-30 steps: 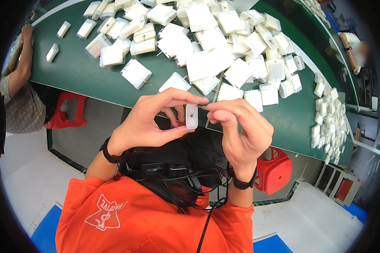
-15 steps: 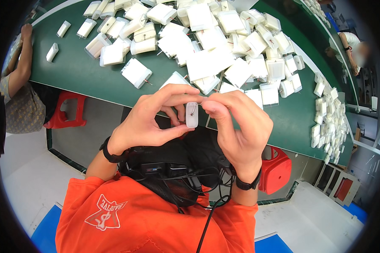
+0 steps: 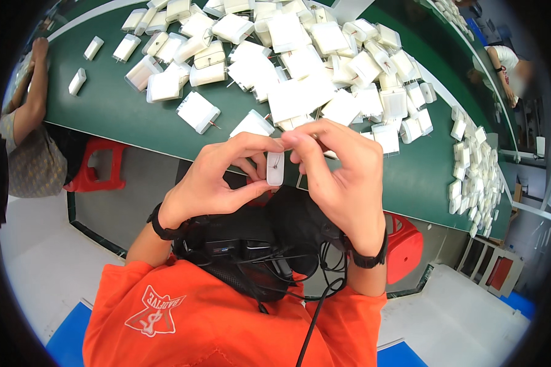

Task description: Manually assembling or checking small white rectangular plastic components at a factory assembly line.

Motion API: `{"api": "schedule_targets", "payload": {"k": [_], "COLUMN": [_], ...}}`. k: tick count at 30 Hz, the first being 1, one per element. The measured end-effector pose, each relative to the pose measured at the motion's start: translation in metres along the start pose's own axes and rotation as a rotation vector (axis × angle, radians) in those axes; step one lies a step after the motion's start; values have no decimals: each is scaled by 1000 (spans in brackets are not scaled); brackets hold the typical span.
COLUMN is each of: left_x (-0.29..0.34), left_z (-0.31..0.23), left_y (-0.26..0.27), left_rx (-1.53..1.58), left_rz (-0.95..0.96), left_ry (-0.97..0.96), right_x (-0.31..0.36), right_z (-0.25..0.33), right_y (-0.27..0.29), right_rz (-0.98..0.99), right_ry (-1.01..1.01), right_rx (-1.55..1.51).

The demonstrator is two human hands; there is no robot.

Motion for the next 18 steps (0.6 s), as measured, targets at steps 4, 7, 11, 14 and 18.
{"api": "schedule_targets", "payload": {"k": [4,7,11,14,18], "left_x": [-1,-1,-1,-1,-1], "left_z": [1,-1,-1,-1,-2], "left_y": [-2,-1,0,-1,0], "left_rx": [-10,-21,18,39,30], "left_rz": [13,28,-17,-9,-10], "left_ry": [-2,0,0,2,-13], "right_x": [17,21,18,17,16], "right_z": [10,6,1,-1,-6], "right_y": [15,19,9,7,4], "right_rz": [-118,-140,-60,-41,-14], "right_ry": [172,192,217,219,170], "right_rx": [-39,-108,-134,-130,-91]}}
Point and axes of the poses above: each hand's wrist, its own x-axis away from the middle knuckle, its own y-axis out of the back of the hand, z = x × y, the point moved 8 cm from there along -x, towards the middle knuckle, and after that the axes turned 13 degrees about -x, right-handed, at the moved point
